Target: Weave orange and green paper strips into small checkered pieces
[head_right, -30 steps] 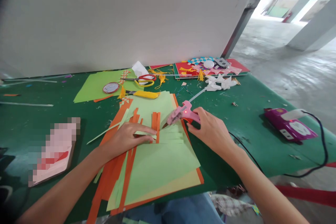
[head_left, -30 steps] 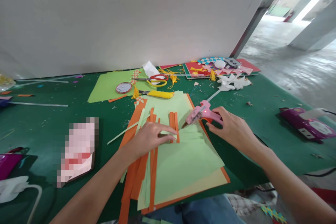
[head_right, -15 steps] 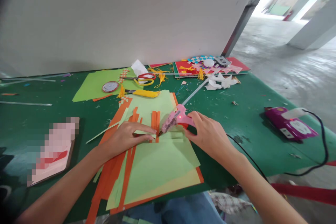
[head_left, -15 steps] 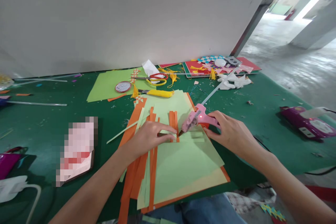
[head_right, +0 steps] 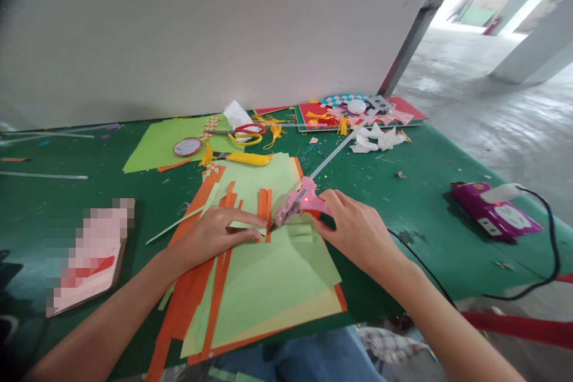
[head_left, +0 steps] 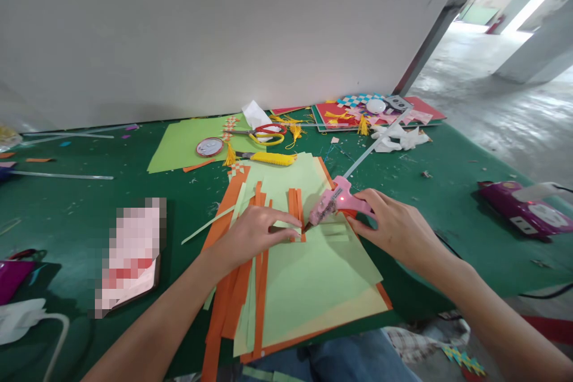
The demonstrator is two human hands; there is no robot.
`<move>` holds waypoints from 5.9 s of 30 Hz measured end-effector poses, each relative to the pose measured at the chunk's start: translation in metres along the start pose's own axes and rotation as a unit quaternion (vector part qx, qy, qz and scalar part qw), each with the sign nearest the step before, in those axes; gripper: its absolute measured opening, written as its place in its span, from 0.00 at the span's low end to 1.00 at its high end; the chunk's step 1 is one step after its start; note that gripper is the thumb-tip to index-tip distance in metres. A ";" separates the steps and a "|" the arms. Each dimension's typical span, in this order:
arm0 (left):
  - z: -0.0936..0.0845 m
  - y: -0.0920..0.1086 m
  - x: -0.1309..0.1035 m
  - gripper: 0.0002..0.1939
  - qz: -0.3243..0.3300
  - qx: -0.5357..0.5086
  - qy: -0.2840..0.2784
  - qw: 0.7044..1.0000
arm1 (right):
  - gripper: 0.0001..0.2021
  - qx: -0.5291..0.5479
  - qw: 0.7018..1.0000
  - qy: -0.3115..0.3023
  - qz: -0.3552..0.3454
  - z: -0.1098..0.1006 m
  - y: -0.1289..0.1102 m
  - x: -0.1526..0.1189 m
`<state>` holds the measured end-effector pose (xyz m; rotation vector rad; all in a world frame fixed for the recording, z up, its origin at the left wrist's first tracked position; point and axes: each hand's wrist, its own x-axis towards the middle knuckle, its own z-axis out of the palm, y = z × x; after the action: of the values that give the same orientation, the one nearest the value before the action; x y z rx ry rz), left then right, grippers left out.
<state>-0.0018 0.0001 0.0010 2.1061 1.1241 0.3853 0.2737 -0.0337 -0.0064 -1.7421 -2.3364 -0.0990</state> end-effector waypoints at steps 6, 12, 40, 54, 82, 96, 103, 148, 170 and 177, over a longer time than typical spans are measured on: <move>0.000 0.000 -0.001 0.11 -0.003 -0.007 -0.002 1.000 | 0.12 0.000 1.000 -0.006 0.000 -0.002 -0.001 0.000; 0.001 -0.002 0.000 0.11 0.004 0.001 0.001 1.000 | 0.11 -0.005 1.000 -0.010 0.002 -0.003 -0.001 0.000; 0.001 -0.001 0.000 0.12 0.017 0.004 0.001 1.000 | 0.13 -0.007 1.000 0.014 -0.006 -0.006 -0.005 -0.004; 0.007 0.004 0.000 0.08 0.061 0.049 0.044 0.996 | 0.16 -0.018 0.997 0.019 0.079 -0.013 0.014 -0.010; 0.039 0.039 0.000 0.05 -0.050 0.270 0.092 0.957 | 0.16 0.027 0.975 0.042 0.218 0.000 0.059 -0.016; 0.044 0.034 -0.013 0.04 -0.051 0.232 0.112 0.965 | 0.19 -0.040 0.983 0.054 0.172 0.013 0.052 -0.014; 0.046 0.032 -0.012 0.02 -0.040 0.233 0.124 0.964 | 0.16 -0.067 0.989 0.121 -0.050 0.005 0.009 -0.024; 0.054 0.028 -0.013 0.08 0.058 0.273 0.205 0.938 | 0.14 0.079 0.976 0.080 -0.186 0.025 -0.031 -0.032; 0.027 0.006 -0.020 0.16 0.140 0.420 0.136 0.886 | 0.14 0.206 0.949 0.043 -0.233 0.017 -0.052 -0.043; 0.033 0.017 -0.016 0.09 0.126 0.373 0.162 0.905 | 0.09 0.183 0.951 0.097 -0.229 0.010 -0.048 -0.028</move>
<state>0.0172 -0.0342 -0.0091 2.9645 1.3308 0.4925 0.2341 -0.0720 -0.0189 -0.9583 -2.3757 0.0813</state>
